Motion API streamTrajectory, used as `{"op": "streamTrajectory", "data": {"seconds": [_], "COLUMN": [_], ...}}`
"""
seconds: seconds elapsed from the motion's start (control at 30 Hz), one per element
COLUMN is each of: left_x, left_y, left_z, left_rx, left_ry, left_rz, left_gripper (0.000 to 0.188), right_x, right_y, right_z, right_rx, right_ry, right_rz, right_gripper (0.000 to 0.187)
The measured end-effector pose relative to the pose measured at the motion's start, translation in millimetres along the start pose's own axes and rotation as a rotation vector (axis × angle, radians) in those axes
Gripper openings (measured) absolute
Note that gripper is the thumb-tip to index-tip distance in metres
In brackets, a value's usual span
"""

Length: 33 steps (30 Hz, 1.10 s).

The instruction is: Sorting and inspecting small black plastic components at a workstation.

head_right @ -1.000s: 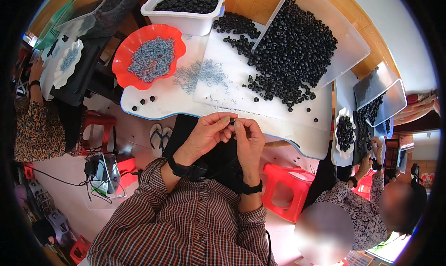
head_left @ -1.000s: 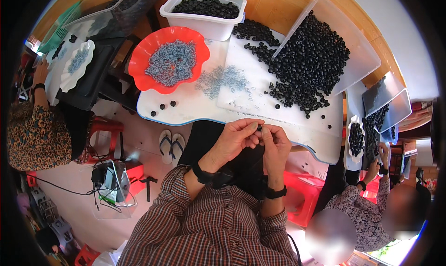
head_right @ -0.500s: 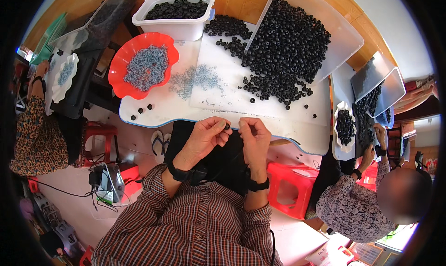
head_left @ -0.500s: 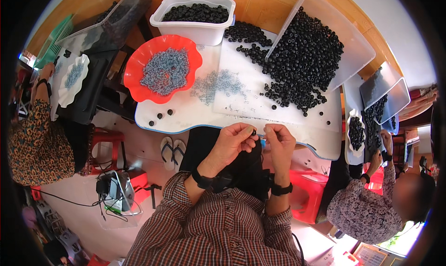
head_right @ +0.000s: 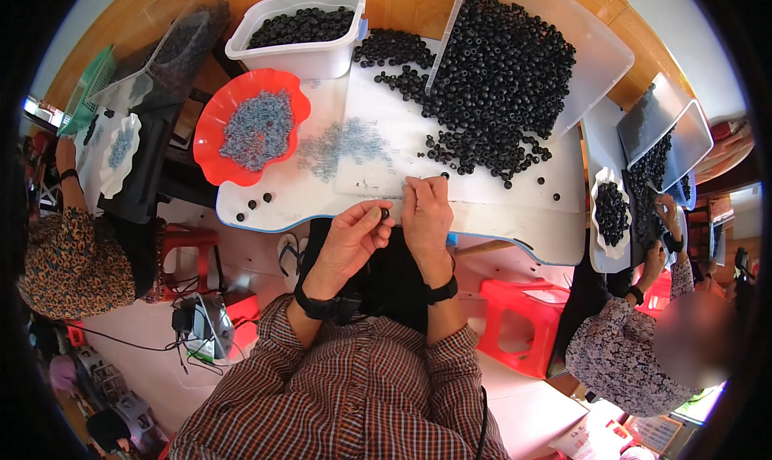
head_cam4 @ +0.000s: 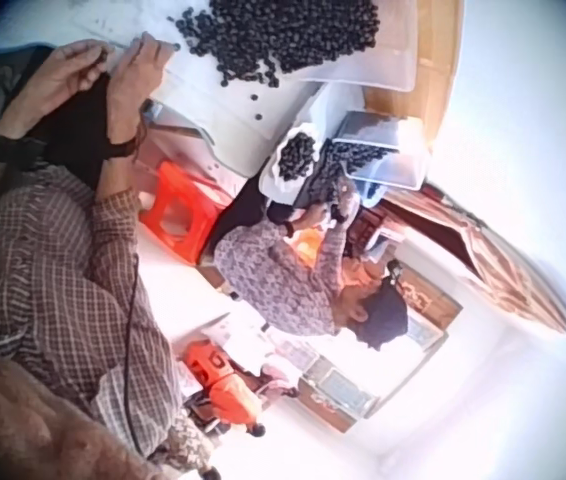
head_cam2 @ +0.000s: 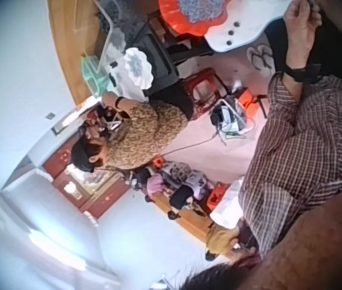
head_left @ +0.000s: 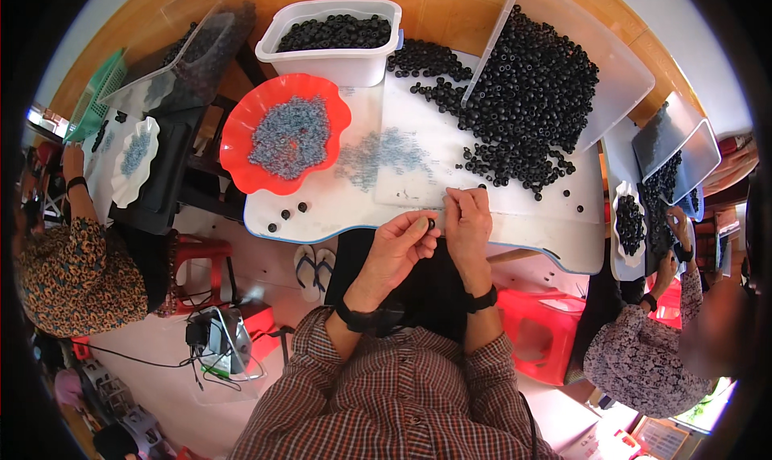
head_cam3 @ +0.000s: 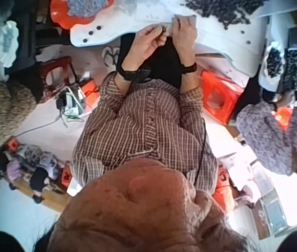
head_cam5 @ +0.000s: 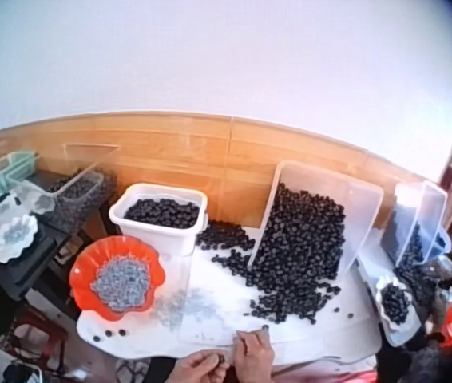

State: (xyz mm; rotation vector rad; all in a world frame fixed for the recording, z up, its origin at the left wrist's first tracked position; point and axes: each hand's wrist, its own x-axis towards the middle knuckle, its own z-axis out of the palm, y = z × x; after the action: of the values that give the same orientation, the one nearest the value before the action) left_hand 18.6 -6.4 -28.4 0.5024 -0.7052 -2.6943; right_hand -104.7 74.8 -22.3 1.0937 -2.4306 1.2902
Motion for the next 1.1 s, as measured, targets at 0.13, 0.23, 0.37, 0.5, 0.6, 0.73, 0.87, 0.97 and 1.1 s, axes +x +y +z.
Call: {"op": "streamTrajectory", "data": {"seconds": [0.13,0.23,0.37,0.5,0.6,0.73,0.87,0.97,1.1], "left_x": [2.6,3.2,5.0,4.0,5.2,4.8,4.1,3.5,2.6], "left_y": [1.4,3.1,6.8,10.0,9.9,8.5,5.2,4.2,3.6], "left_z": [-1.7,-1.8,2.1,2.8,2.5,4.4,3.4,4.8,5.2], "left_rx": [-0.033,-0.033,-0.012,-0.044,-0.067,-0.065,-0.011,0.036,0.070], "left_ry": [-0.009,-0.009,0.050,0.032,0.020,0.017,0.012,0.030,0.035], "left_rz": [-0.002,0.011,0.018,0.042,0.050,0.092,0.129,0.149,0.162], "left_gripper": [0.024,0.024,0.023,0.023,0.023,0.022,0.022,0.021,0.021], "right_x": [1.1,1.1,-4.3,-7.0,-9.7,-11.6,-12.0,-10.7,-8.6], "right_y": [2.7,3.7,-10.6,-24.3,-27.9,-30.7,-33.5,-34.3,-36.6], "right_z": [0.2,-3.2,-13.1,-23.9,-28.9,-30.9,-32.1,-33.6,-37.6], "right_rx": [-0.027,-0.004,0.298,0.481,0.596,0.704,0.627,0.559,0.490], "right_ry": [-0.013,-0.011,-0.097,-0.149,-0.194,-0.244,-0.218,-0.213,-0.231], "right_rz": [-0.009,-0.033,0.231,0.342,0.390,0.338,0.272,0.213,0.176], "right_gripper": [0.009,0.009,0.007,0.007,0.007,0.009,0.021,0.030,0.034]}}
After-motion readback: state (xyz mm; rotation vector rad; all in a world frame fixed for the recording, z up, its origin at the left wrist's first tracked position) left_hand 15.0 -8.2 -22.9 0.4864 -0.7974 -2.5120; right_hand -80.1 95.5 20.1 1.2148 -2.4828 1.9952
